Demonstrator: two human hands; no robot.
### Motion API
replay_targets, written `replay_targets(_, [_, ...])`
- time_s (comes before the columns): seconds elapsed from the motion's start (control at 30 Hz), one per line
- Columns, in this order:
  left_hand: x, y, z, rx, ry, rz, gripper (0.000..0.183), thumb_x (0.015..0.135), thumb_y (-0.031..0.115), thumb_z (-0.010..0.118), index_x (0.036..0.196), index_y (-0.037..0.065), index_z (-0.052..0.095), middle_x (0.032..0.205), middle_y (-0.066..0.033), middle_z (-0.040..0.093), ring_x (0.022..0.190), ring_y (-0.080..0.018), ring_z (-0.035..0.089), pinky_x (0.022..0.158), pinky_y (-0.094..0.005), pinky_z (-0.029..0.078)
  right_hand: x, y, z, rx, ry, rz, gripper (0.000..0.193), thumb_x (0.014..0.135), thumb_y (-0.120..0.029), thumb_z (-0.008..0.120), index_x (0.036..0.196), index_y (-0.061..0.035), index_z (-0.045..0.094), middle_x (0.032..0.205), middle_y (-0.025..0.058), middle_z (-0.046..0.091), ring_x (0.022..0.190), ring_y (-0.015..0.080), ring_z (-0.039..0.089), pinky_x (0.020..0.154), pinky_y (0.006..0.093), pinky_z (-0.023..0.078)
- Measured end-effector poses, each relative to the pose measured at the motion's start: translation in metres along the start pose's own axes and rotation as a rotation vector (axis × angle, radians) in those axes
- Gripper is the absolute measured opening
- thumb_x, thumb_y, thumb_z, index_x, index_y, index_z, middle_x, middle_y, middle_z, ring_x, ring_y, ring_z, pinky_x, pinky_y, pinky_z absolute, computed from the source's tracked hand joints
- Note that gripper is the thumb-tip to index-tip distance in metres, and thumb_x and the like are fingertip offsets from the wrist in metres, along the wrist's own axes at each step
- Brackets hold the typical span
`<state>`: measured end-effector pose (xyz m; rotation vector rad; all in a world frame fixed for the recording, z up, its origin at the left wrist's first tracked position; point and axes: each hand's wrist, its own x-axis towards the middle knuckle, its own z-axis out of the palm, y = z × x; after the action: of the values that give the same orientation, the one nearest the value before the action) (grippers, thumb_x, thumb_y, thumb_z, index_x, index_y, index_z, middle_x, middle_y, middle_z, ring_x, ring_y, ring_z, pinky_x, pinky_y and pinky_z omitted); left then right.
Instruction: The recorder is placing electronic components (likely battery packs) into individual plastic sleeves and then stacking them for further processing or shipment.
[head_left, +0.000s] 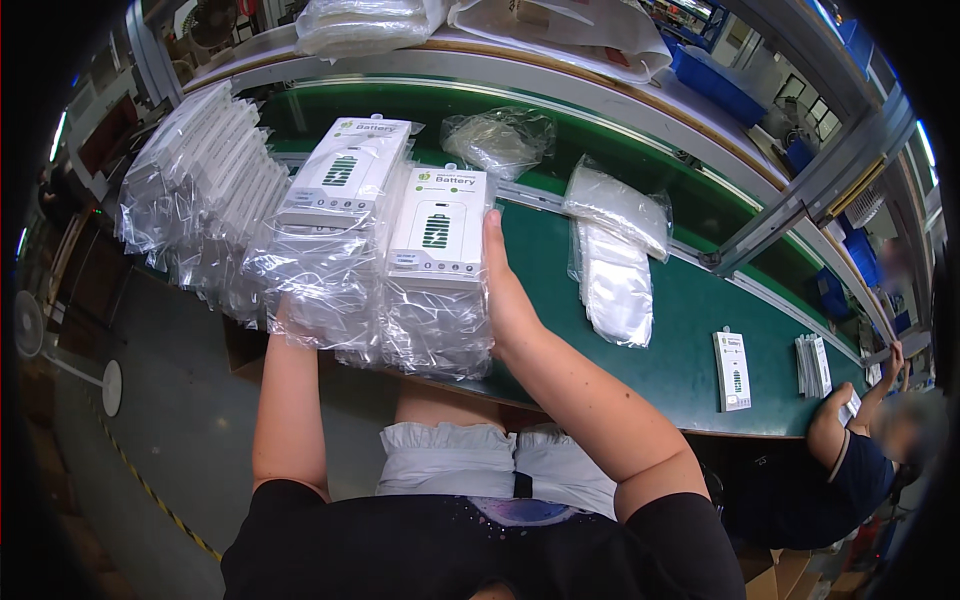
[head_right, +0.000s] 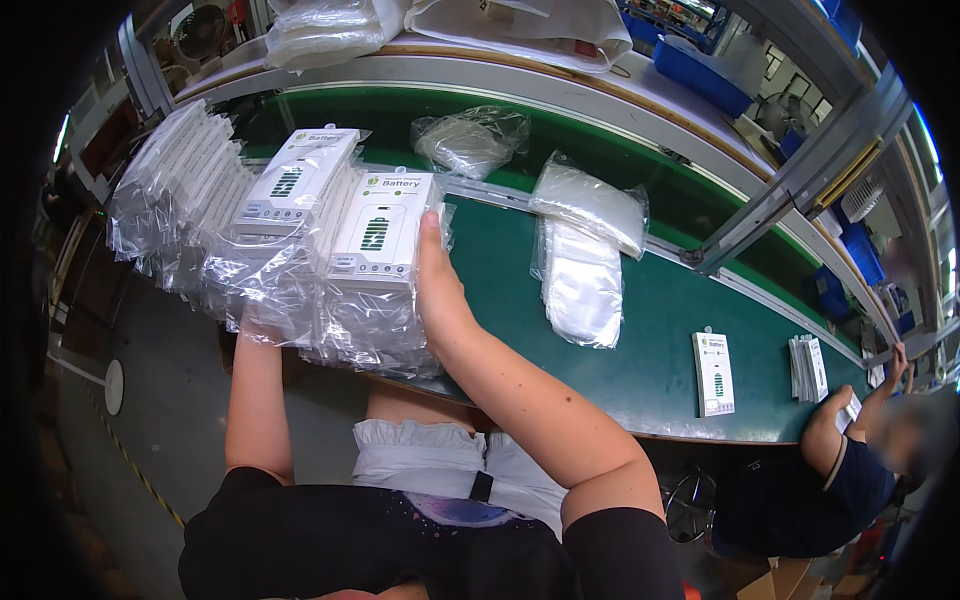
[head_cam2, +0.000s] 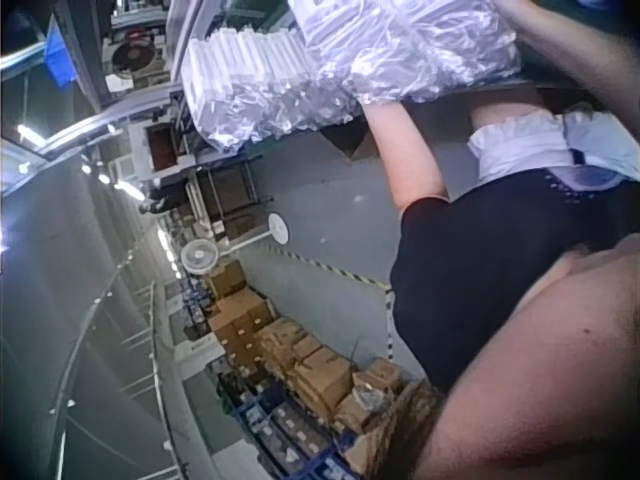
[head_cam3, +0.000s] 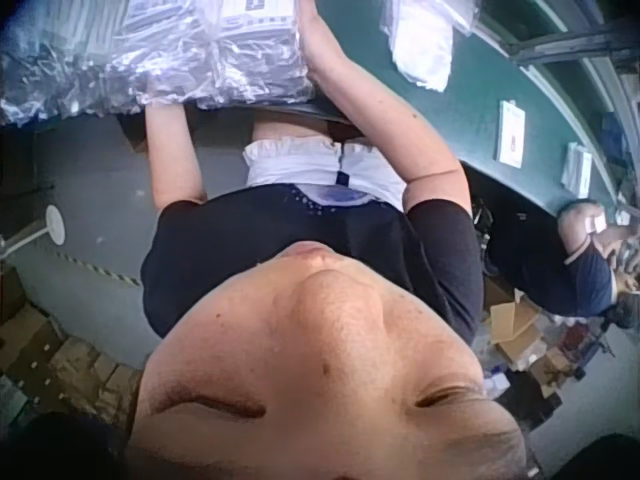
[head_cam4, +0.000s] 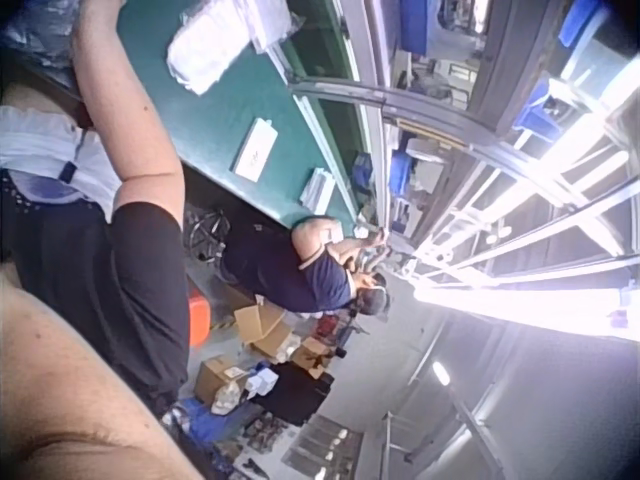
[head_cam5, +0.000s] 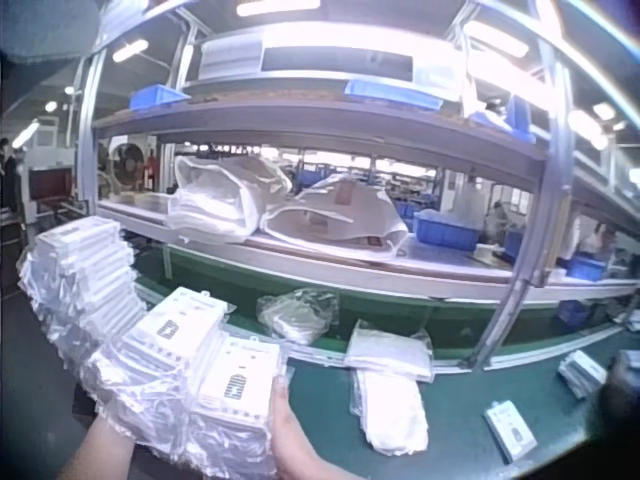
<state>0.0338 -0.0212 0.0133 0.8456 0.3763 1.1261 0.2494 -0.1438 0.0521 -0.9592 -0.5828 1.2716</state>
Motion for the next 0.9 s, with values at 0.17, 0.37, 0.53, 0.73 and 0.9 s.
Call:
replay_targets(0.17, [0.013,0.001,-0.01,0.026,-0.07,0.073,0.045,0.094,0.031,0.046,0.128,0.003,0.043,0.123,-0.0135,0.052,0.11,-0.0249,0.053,0.094,-0.0374,0.045,0.001,0.005,-0.001,-0.002,0.06,-0.037,0.077,0.092,-0.062,0.025,0.134,0.0008,0.036,0.128,0.0211,0.048,0.113,0.0288,0.052,0.095,0.0373,0.044])
replay_targets(0.37, [0.017,-0.017,0.004,0.073,-0.121,0.143,0.045,0.094,0.03,0.045,0.129,0.003,0.042,0.124,-0.0136,0.052,0.111,-0.0257,0.053,0.095,-0.0384,0.045,0.0,0.006,-0.005,-0.013,0.137,-0.019,0.078,0.092,-0.061,0.022,0.128,0.0045,0.045,0.126,0.0222,0.05,0.113,0.0294,0.051,0.097,0.0356,0.038])
replay_targets(0.53, [-0.02,-0.026,0.03,0.321,-0.069,0.129,0.047,0.092,0.029,0.049,0.13,0.003,0.04,0.123,-0.0121,0.052,0.109,-0.023,0.053,0.094,-0.0347,0.045,-0.044,-0.027,0.024,0.14,0.263,0.034,0.073,0.096,-0.056,0.02,0.13,0.0046,0.041,0.124,0.0192,0.051,0.11,0.0251,0.053,0.095,0.031,0.04])
replay_targets(0.73, [-0.058,-0.052,0.036,0.191,0.282,0.047,0.05,0.096,0.039,0.041,0.13,0.003,0.039,0.126,-0.0101,0.05,0.112,-0.0219,0.05,0.096,-0.0333,0.041,-0.047,0.023,0.01,-0.087,0.14,-0.262,0.066,0.098,-0.048,0.025,0.129,0.0082,0.04,0.124,0.0219,0.049,0.112,0.0269,0.05,0.096,0.0344,0.039])
replay_targets(0.9, [-0.05,-0.065,0.039,0.222,0.359,0.117,0.044,0.095,0.034,0.045,0.128,0.005,0.043,0.124,-0.0065,0.052,0.112,-0.0211,0.05,0.095,-0.0359,0.04,-0.03,0.048,0.011,-0.277,0.393,-0.282,0.065,0.097,-0.046,0.029,0.128,0.0106,0.039,0.118,0.0283,0.05,0.114,0.0355,0.045,0.102,0.0354,0.03])
